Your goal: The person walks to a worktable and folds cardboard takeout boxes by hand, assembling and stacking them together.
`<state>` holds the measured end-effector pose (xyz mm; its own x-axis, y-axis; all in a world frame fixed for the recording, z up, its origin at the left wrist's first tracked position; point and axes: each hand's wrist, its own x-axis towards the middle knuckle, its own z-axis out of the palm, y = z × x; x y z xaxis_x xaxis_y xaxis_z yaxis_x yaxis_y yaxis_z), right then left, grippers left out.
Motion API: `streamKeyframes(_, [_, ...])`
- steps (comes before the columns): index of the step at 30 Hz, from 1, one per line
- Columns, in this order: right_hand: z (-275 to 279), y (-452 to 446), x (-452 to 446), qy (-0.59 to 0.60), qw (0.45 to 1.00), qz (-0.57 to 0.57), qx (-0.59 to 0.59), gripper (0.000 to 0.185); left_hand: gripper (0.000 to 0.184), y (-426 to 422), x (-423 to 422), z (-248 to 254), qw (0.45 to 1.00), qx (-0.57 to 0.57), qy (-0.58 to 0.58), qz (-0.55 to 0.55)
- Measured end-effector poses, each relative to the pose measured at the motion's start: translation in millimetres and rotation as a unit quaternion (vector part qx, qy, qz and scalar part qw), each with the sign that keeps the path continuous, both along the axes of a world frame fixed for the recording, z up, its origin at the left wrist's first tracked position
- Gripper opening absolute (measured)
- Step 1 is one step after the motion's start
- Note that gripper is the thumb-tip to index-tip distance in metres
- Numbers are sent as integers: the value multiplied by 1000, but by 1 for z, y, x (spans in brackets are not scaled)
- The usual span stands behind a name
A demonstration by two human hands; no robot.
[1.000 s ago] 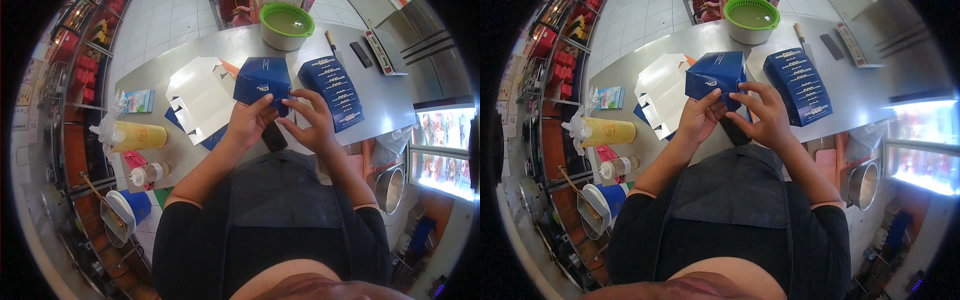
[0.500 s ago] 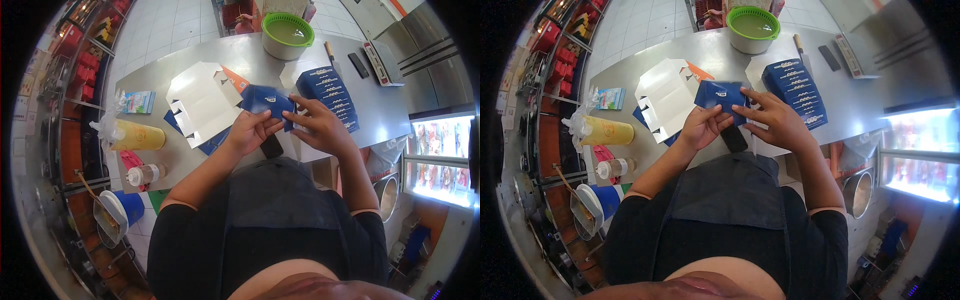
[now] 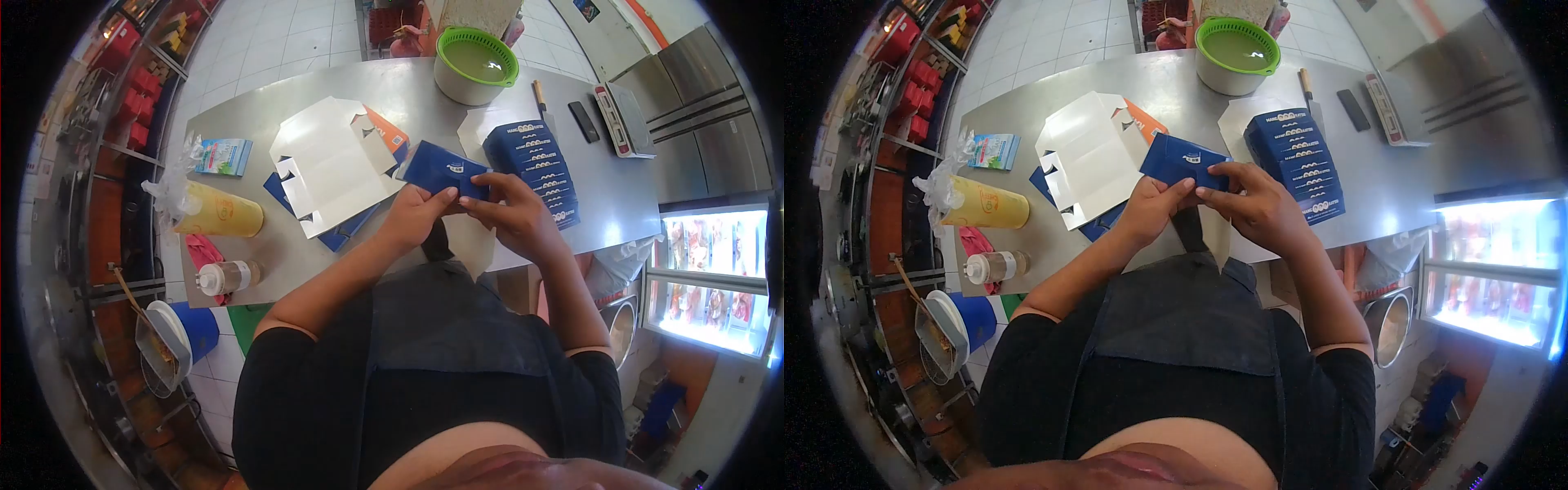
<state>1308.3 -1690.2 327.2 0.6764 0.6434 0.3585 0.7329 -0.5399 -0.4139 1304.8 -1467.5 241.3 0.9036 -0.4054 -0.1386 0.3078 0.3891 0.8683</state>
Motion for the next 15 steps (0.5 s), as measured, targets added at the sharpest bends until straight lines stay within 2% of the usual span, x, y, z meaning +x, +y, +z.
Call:
streamKeyframes(1, [0, -1, 1, -5, 1000, 11, 3, 40, 30, 2, 1, -1, 1000, 31, 7, 1])
streamKeyframes(4, [0, -3, 2, 2, 999, 33, 16, 37, 27, -3, -5, 16, 998, -36, 9, 42])
streamKeyframes(8, [-4, -7, 4, -4, 998, 56, 12, 41, 25, -13, -8, 8, 996, -64, 10, 53])
streamKeyframes(10, [-9, -8, 5, 0, 999, 47, 17, 37, 25, -19, -12, 8, 994, -83, 12, 66])
streamKeyframes(13, [-16, -4, 2, 40, 997, 1, 68, 33, 24, -20, -10, 0, 998, 25, -49, 15])
streamKeyframes(15, [-18, -1, 0, 56, 993, -30, 99, 32, 24, -28, -15, 2, 997, 23, -71, 32])
